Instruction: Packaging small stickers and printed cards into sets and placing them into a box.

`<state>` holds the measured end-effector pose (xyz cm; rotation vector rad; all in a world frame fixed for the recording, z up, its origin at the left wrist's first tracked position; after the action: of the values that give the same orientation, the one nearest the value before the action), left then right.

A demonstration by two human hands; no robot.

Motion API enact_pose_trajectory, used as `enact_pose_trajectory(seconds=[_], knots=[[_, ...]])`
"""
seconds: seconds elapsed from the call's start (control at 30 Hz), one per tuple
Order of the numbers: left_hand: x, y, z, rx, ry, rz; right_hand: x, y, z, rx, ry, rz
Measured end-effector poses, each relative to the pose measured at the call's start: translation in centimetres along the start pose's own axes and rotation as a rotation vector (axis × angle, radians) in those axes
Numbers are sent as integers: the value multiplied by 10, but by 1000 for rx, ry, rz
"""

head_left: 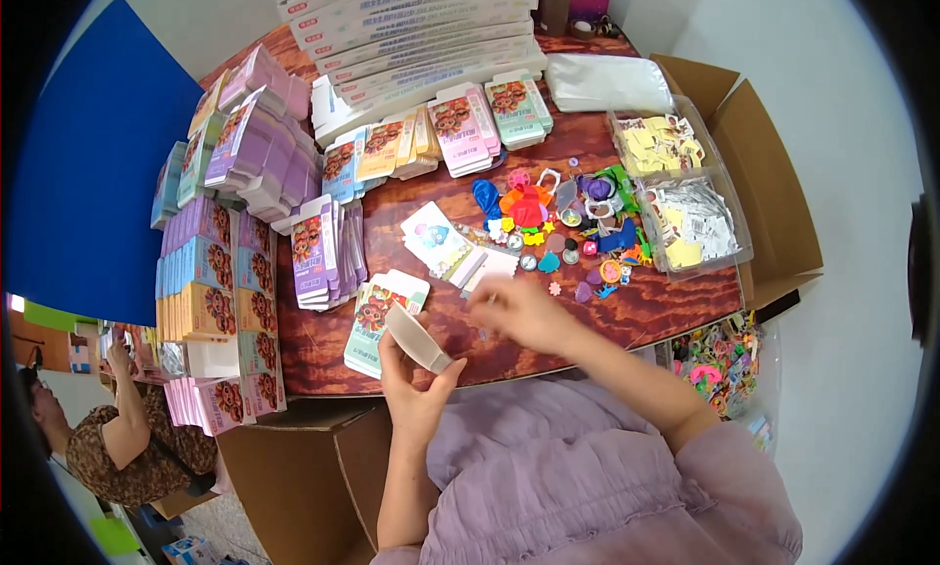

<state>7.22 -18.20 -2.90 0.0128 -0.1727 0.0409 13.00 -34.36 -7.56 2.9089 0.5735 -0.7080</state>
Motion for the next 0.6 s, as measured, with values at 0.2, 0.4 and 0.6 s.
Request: enact_pose_trajectory(seconds=[0.2, 0.4, 0.6], knots=[[2, 8, 1, 130, 5, -34, 32, 138, -64, -426, 278, 651], [0, 12, -11, 223, 10, -72, 65, 169, -69, -592, 313, 804], [0, 8, -14, 176, 94, -74, 69, 146, -66, -592, 320, 778]])
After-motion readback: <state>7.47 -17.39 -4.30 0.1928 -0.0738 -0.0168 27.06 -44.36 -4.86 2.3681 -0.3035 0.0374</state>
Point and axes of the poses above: each hand's wrist, its own x-axis towards the middle knuckle, its own y-axis out of the back of the hand, z = x × y, the point moved 10 cm from there along x, towards the middle knuckle, and after that the axes turned 12 degrees about -y, right-handed, at the moved point
